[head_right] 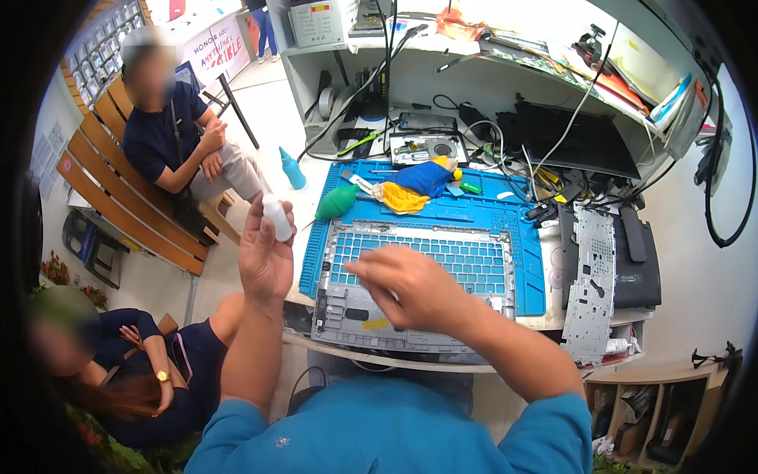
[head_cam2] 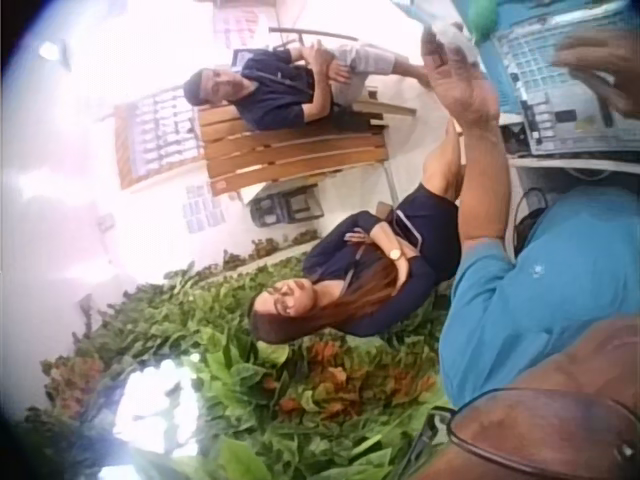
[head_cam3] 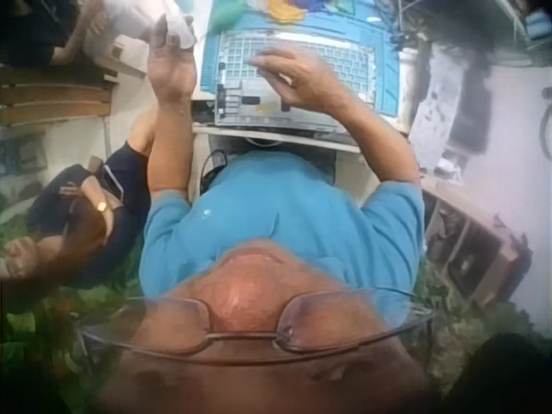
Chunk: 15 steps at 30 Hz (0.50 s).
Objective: The person works on a laptop chassis, using a blue air blower and a small tool to clean and adjust internal components, then picks up a replacement keyboard in a plastic sleeve.
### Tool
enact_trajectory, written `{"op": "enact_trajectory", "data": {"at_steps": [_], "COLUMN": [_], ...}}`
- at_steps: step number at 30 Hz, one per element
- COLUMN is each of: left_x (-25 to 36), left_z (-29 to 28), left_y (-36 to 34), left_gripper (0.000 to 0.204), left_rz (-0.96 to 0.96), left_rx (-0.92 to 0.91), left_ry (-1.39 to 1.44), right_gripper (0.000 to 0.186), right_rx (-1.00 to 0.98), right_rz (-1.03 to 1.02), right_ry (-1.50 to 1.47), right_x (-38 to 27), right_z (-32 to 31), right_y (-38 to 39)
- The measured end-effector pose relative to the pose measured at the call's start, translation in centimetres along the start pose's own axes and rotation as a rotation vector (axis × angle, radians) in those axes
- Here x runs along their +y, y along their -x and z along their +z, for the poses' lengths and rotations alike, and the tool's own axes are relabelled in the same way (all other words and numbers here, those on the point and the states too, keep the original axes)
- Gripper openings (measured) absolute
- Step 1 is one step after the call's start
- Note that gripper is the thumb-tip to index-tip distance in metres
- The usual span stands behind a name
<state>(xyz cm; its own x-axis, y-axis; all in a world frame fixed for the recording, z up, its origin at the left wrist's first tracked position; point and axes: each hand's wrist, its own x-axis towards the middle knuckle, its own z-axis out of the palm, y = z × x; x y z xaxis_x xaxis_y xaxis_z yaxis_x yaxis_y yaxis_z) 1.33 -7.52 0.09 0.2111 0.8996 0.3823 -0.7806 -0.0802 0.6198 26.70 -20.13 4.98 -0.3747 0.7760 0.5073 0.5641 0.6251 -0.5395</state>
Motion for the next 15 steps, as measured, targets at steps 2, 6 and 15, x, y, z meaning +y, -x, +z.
{"op": "enact_trajectory", "data": {"at_steps": [2, 6, 15], "left_x": [0.6, 1.5, -4.3], "left_z": [1.7, 5.4, 12.9], "left_y": [-3.1, -11.4, -30.7], "left_gripper": [0.052, 0.050, 0.052], "left_rz": [-0.017, 0.095, 0.592], "left_rx": [-0.062, -0.155, -0.050], "left_ry": [-0.221, -0.744, -1.435], "right_gripper": [0.040, 0.044, 0.041], "right_rx": [-0.027, 0.085, 0.451], "right_rz": [-0.001, 0.114, 0.341], "right_ry": [0.035, 0.063, 0.177], "right_x": [-1.9, -4.0, -6.3], "right_z": [-1.2, -3.2, -3.3], "right_y": [2.3, 7.4, 15.8]}}
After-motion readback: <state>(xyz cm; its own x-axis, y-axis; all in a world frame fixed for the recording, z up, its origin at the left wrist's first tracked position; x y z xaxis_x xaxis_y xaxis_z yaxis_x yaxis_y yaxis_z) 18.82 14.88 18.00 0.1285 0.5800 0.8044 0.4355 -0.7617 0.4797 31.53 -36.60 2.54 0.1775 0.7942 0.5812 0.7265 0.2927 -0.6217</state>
